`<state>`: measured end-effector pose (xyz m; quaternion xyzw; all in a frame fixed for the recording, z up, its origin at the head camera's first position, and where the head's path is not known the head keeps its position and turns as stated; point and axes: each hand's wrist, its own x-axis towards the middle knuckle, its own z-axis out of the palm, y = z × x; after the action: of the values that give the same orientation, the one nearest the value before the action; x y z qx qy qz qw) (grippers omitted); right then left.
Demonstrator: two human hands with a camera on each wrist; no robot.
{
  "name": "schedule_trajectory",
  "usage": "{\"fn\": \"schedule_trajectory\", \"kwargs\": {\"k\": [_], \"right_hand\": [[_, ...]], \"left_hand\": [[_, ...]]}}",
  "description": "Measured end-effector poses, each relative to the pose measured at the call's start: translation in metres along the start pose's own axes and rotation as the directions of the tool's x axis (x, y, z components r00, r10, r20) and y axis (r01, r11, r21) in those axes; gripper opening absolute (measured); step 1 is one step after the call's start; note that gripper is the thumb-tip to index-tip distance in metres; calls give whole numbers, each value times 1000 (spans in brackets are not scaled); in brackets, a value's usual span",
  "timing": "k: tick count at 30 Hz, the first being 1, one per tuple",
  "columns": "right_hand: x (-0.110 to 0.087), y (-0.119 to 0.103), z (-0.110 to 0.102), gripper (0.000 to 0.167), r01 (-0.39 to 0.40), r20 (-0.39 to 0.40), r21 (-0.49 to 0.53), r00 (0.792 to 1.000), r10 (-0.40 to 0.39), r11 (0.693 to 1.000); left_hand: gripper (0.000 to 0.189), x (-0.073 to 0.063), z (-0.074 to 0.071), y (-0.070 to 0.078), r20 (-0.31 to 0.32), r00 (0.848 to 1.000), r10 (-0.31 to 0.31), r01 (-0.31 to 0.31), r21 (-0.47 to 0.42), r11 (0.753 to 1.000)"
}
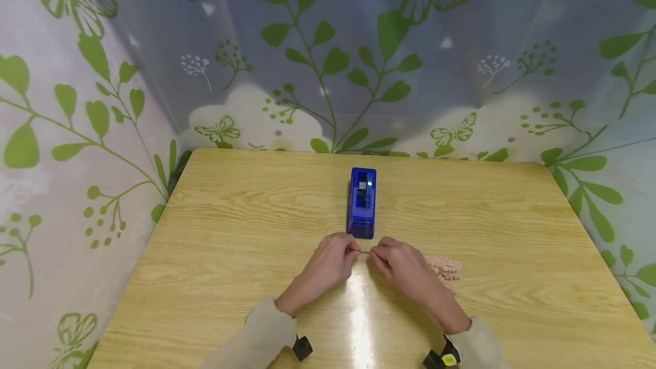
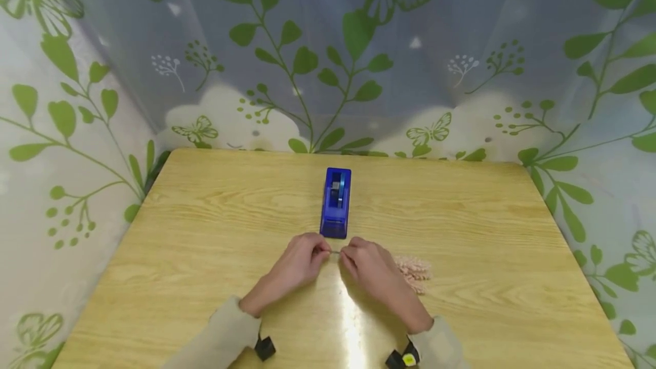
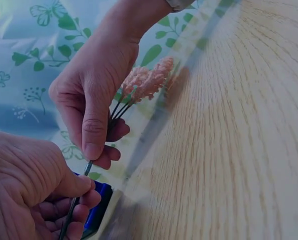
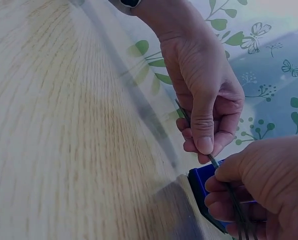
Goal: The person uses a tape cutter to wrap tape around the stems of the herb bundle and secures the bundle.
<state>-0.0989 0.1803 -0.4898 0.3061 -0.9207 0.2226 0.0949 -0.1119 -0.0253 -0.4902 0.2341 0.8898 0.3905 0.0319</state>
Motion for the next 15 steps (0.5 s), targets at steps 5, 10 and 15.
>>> {"fn": "schedule_trajectory", "kwargs": {"k": [5,10,15], "right_hand": [[0,2,1,10,41,-35,-18,999,-42,999],[0,4,0,6,88,-81,-27,993,-90,996],[0,6,-2,3,100,-84,-30,991,-102,995]], "left_hand": [[8,0,0,0,6,1000,-12,12,-2,1000],[11,0,3,2,50,999,-12,11,28,1000],[18,1,7,2,54,998,21,-25,73,997]]}}
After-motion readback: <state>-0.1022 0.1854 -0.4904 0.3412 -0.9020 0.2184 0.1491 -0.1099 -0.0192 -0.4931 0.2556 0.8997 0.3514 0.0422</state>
